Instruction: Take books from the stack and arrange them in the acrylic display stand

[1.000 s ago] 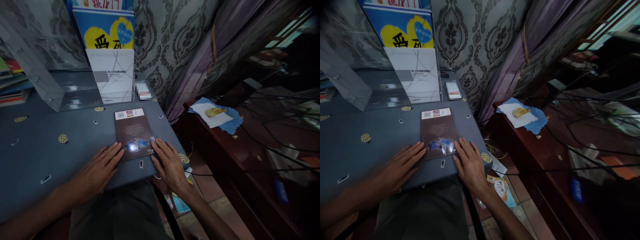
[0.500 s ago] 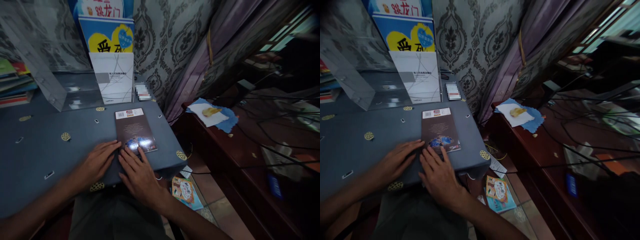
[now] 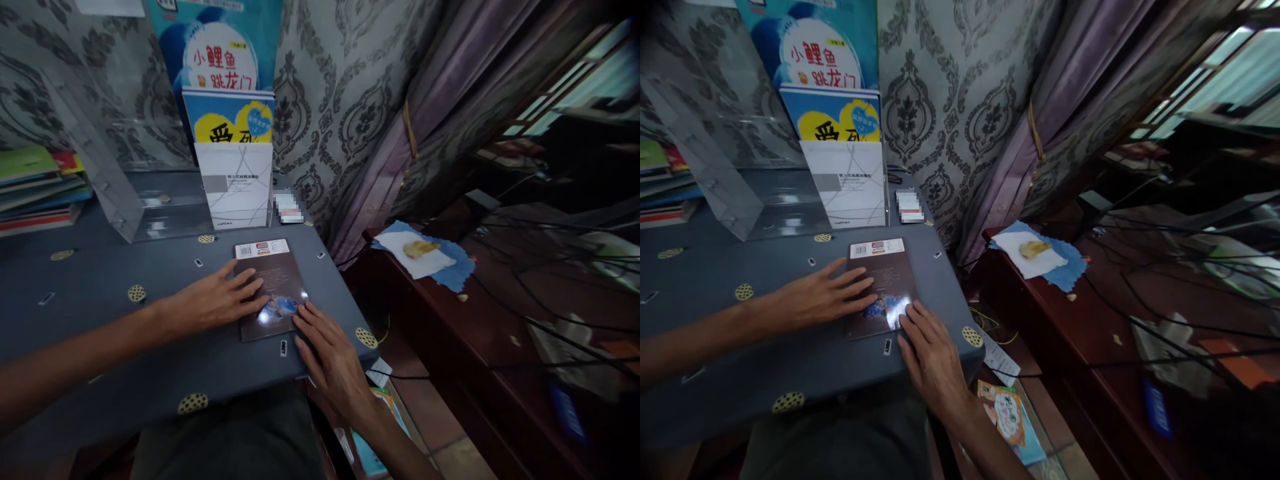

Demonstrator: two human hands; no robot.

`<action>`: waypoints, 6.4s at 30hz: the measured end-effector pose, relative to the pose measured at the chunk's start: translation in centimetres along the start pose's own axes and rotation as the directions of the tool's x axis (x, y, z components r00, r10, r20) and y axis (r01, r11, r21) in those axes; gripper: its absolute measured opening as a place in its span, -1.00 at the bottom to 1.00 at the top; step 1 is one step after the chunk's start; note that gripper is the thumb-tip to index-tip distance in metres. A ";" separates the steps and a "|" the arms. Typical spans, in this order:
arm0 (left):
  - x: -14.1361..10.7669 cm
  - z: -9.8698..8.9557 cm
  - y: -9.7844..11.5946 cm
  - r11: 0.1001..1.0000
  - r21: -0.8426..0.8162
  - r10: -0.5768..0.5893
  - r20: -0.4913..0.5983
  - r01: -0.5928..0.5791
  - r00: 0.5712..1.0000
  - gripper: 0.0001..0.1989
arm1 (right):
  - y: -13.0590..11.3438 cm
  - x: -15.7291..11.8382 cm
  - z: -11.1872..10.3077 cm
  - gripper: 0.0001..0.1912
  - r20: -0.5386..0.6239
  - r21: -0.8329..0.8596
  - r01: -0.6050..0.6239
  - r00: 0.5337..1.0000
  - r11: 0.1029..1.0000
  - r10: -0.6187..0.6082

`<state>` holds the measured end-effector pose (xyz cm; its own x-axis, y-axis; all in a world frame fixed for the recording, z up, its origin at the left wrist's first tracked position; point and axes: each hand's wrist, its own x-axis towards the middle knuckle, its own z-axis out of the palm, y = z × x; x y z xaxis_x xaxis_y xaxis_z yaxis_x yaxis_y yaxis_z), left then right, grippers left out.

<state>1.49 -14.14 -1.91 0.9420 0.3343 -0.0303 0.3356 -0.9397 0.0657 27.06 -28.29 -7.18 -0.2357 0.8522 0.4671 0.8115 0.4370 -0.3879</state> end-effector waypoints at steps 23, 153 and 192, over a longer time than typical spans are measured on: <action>1.3 -0.5 -0.6 0.948 -0.312 -0.024 -0.294 -0.072 0.956 -0.60 | 3.2 1.0 -3.1 -0.42 -0.149 0.331 -0.131 0.971 0.935 0.189; -1.0 5.7 -5.8 0.895 -0.331 -0.372 -0.187 0.299 0.909 0.04 | 7.6 5.8 -0.6 -0.46 0.324 0.203 -0.027 0.945 0.979 -0.041; -0.7 5.3 -5.5 0.793 -0.507 -0.517 -0.267 0.337 0.813 -0.46 | 3.4 12.4 4.0 -0.41 0.382 0.027 0.096 0.919 0.995 -0.099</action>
<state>-1.02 -9.54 -7.57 0.5945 0.7767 0.2081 0.5870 -0.5961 0.5478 24.77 -15.13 -5.87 -0.5010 0.8497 0.1641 0.7705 0.5243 -0.3626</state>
